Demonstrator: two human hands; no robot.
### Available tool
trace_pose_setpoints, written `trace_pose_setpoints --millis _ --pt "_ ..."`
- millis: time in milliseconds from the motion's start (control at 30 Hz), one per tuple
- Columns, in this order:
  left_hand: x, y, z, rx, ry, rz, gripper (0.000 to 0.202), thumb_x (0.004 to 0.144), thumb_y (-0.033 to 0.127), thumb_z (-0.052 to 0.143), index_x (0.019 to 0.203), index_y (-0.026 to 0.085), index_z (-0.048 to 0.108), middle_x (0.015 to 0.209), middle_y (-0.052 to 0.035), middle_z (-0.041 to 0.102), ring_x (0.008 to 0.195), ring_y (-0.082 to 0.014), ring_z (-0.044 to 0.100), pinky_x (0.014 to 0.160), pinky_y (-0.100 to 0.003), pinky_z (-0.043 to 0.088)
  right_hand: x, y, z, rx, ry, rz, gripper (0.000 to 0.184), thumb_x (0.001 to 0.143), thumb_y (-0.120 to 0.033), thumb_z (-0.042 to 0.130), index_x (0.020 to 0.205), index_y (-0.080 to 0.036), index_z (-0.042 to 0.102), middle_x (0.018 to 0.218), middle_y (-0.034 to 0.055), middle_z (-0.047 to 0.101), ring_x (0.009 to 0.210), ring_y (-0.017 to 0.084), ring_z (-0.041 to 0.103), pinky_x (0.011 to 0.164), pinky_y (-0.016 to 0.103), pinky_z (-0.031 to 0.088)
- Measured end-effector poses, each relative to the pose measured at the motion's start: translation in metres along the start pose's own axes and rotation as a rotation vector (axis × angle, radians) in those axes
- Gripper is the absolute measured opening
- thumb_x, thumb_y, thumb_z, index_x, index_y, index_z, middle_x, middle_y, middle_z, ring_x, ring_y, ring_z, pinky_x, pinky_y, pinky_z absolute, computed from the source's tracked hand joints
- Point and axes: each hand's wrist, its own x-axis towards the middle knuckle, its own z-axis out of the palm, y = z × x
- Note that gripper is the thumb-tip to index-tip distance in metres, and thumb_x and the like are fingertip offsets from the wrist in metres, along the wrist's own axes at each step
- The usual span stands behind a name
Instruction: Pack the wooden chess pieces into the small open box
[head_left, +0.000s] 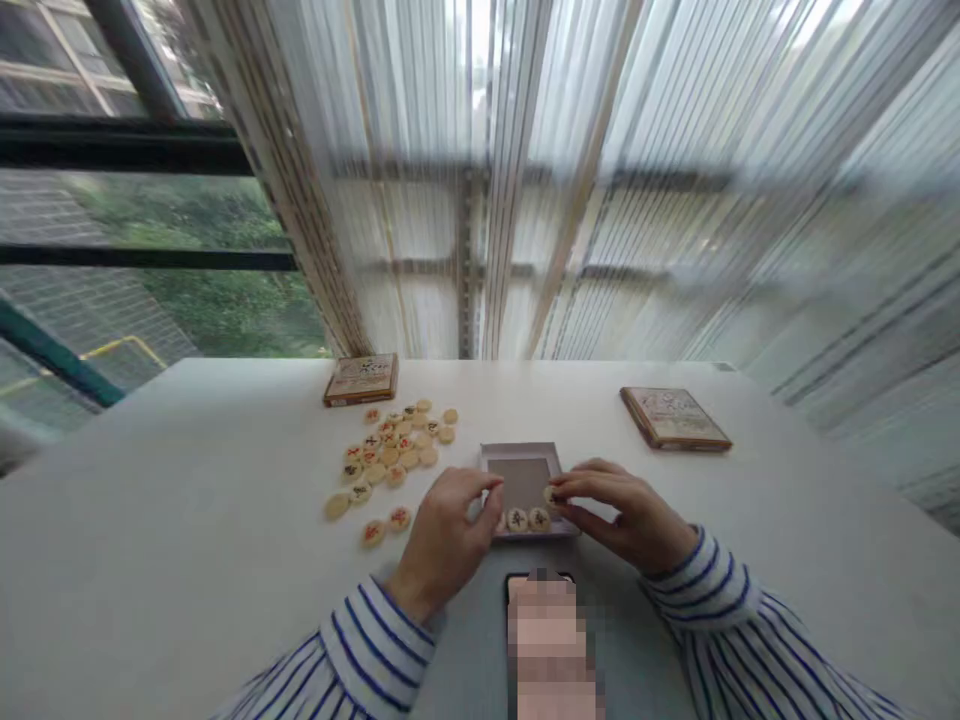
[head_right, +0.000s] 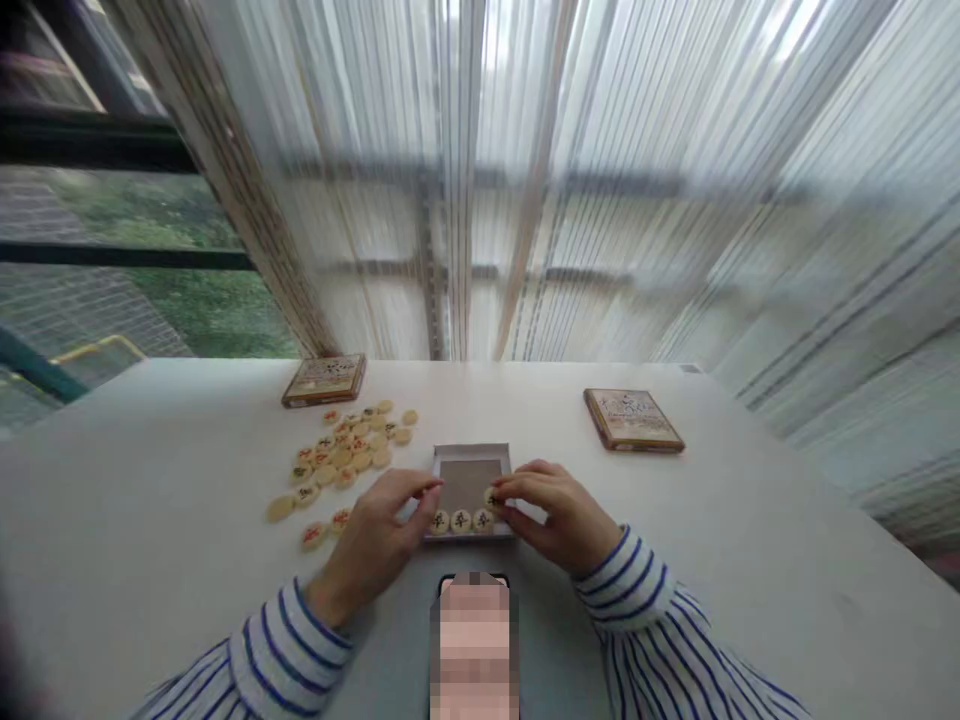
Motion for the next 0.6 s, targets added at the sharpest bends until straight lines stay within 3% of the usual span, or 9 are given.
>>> trace_pose_setpoints --millis 233,433,600 --pt "-0.006 0.001 0.009 0.057 -0.119 0.127 0.018 0.083 0.017 0.048 0.094 0.017 0.063 0.091 -0.0054 0.067 0.086 -0.0198 0.055 0.077 -0.038 0.043 -0.014 0.008 -0.002 -0.162 -0.083 0.024 0.007 0.081 -0.024 0.058 0.087 -0.022 0.062 0.091 0.001 0.071 0.084 0.017 0.061 0.076 0.035 0.043" --pt "-0.004 0.008 0.013 0.116 -0.23 0.222 0.023 0.083 0.021 0.048 0.101 0.017 0.061 0.1 -0.0045 0.067 0.094 -0.0219 0.052 0.084 -0.041 0.039 -0.014 0.005 0.001 -0.163 -0.106 0.059 0.011 0.083 -0.028 0.054 0.087 -0.024 0.063 0.09 0.0001 0.071 0.086 0.017 0.059 0.08 0.036 0.037" --pt "-0.007 0.007 0.02 0.161 -0.247 0.279 0.024 0.083 0.022 0.047 0.102 0.017 0.061 0.102 -0.0049 0.067 0.096 -0.0223 0.052 0.087 -0.042 0.036 -0.016 0.002 0.003 -0.171 -0.134 0.095 0.012 0.082 -0.027 0.053 0.085 -0.026 0.064 0.089 -0.001 0.071 0.086 0.016 0.057 0.083 0.037 0.032"
